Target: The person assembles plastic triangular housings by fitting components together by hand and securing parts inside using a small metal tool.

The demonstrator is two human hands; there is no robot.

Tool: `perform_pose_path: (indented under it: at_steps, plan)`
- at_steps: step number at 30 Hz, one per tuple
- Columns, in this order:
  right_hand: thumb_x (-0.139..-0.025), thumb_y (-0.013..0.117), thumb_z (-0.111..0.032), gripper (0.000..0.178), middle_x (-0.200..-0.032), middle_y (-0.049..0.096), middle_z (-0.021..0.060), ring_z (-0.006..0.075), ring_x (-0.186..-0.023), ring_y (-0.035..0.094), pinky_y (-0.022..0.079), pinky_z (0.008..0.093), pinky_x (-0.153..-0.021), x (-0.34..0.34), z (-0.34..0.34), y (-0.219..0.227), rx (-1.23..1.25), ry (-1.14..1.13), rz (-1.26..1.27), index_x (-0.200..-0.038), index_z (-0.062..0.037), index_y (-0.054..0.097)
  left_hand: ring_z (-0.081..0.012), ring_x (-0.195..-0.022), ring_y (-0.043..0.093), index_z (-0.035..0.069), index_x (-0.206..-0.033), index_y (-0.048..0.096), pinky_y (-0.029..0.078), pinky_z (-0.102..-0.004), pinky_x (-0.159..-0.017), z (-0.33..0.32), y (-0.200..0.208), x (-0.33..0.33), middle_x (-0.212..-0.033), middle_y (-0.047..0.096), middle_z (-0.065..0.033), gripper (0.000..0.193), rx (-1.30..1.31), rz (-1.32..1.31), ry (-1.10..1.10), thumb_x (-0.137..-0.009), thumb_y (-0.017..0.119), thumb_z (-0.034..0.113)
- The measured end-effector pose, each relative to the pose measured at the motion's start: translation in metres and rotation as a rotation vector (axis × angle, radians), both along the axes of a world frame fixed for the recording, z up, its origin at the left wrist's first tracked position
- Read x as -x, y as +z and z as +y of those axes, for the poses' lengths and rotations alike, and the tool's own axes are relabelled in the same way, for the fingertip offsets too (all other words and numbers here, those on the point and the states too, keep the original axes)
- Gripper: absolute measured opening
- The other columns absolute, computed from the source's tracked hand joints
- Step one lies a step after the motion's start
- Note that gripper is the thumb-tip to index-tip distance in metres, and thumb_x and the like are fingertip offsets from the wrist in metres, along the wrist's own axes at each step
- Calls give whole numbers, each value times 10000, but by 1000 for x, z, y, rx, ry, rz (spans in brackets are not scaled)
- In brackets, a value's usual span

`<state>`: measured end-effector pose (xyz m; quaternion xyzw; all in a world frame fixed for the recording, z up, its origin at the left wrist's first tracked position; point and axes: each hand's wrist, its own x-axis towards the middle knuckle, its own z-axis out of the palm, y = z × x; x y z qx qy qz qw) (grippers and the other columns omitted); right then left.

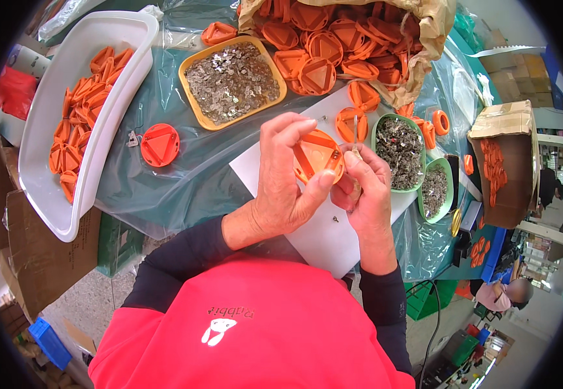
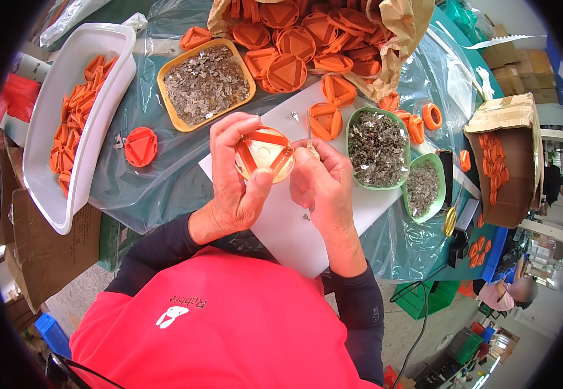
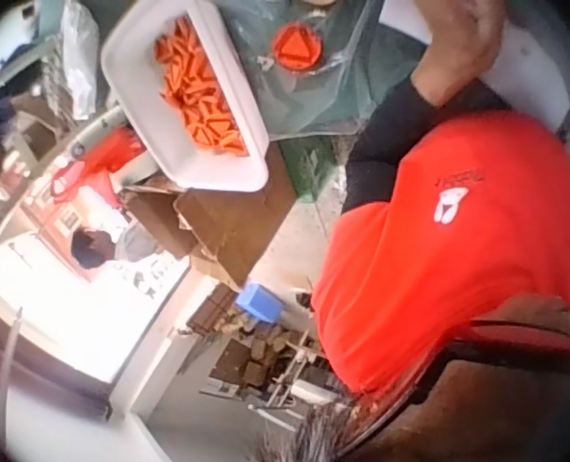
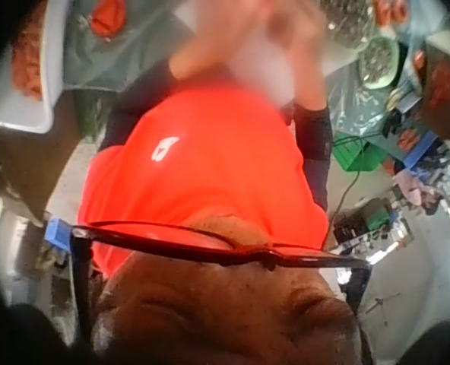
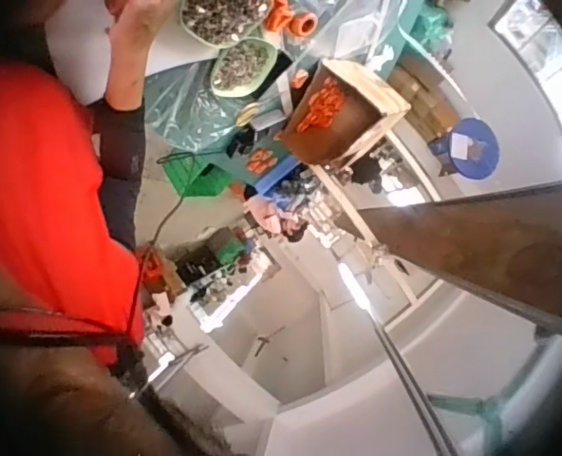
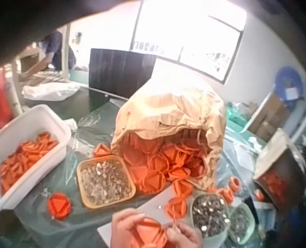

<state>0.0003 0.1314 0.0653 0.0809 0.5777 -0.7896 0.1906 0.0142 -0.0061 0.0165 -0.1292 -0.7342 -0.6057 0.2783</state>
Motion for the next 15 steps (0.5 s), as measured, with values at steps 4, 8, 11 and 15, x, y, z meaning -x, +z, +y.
perform_pose_path:
  at_steps: [4,8,11,15]
  plan:
    - [-875,508,-157,175,-545,411,-34,38,-387,319,230,199,-350,3,-3,4,-39,-19,40,-903,10,552,-341,-1072,416,-28,-1242,345,371,-404,-904,-2,-1,-1,-1187,388,-234,606,16,73,-14,-790,642,245]
    - [-870,513,-165,169,-570,452,-37,23,-404,336,239,187,-357,6,-12,7,-104,-126,96,-902,-5,556,-356,-1103,413,-28,-1253,335,365,-417,-926,-2,5,1,-1205,383,-239,691,37,106,-10,-720,711,199]
    - [-872,511,-165,163,-590,474,-34,14,-416,344,242,182,-359,7,-12,10,-77,-82,62,-900,-11,557,-354,-1108,418,-26,-1254,341,367,-418,-931,-4,3,1,-1206,387,-236,731,36,91,0,-676,745,166]
    - [-874,508,-164,163,-601,478,-33,14,-420,348,241,179,-359,8,-13,10,-79,-59,75,-907,-13,558,-335,-1084,445,-12,-1205,422,398,-401,-901,-9,8,3,-1179,417,-213,682,39,51,0,-645,769,164]
